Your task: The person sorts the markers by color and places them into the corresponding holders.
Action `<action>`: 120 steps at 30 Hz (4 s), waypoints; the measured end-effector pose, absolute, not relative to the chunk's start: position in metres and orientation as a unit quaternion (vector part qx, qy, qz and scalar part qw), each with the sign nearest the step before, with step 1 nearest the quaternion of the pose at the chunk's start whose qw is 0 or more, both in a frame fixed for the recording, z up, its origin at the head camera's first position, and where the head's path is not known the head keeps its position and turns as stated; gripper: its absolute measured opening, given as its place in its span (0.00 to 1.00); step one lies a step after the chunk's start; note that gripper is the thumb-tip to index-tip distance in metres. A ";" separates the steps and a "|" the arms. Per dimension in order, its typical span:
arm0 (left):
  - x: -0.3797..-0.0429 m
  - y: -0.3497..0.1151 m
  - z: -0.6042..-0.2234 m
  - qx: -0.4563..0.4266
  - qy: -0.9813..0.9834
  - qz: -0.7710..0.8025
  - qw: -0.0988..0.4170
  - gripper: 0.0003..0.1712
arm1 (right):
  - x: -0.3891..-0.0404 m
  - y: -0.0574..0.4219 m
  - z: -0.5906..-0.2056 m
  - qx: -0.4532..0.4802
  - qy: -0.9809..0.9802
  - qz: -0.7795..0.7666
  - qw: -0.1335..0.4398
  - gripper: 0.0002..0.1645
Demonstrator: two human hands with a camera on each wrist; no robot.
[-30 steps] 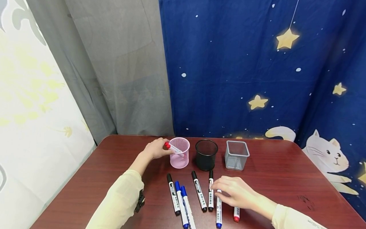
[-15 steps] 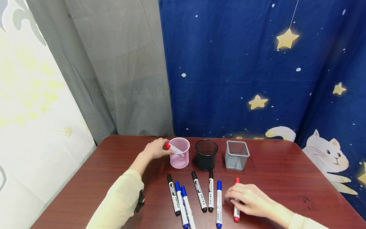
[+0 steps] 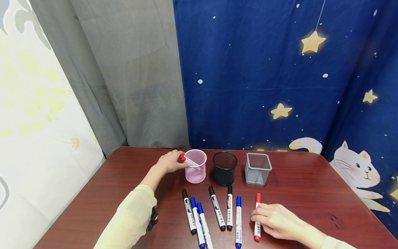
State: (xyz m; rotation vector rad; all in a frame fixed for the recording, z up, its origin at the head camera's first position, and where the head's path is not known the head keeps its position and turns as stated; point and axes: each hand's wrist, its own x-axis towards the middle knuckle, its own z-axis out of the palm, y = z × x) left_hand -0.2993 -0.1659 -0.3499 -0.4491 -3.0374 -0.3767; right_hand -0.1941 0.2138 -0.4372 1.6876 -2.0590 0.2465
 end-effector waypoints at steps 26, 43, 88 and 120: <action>-0.299 -0.165 -0.350 -0.144 -0.982 -0.119 0.024 0.30 | -0.194 0.208 -0.439 0.623 -0.746 0.012 0.236 0.18; -0.300 -0.165 -0.350 -0.141 -0.982 -0.123 0.023 0.29 | -0.190 0.210 -0.437 0.609 -0.757 0.012 0.237 0.23; -0.299 -0.164 -0.351 -0.138 -0.983 -0.122 0.019 0.30 | -0.167 0.175 -0.403 0.639 -0.692 0.162 0.296 0.11; -0.298 -0.164 -0.350 -0.140 -0.982 -0.126 0.022 0.28 | -0.141 0.118 -0.346 0.559 -0.652 0.430 0.276 0.13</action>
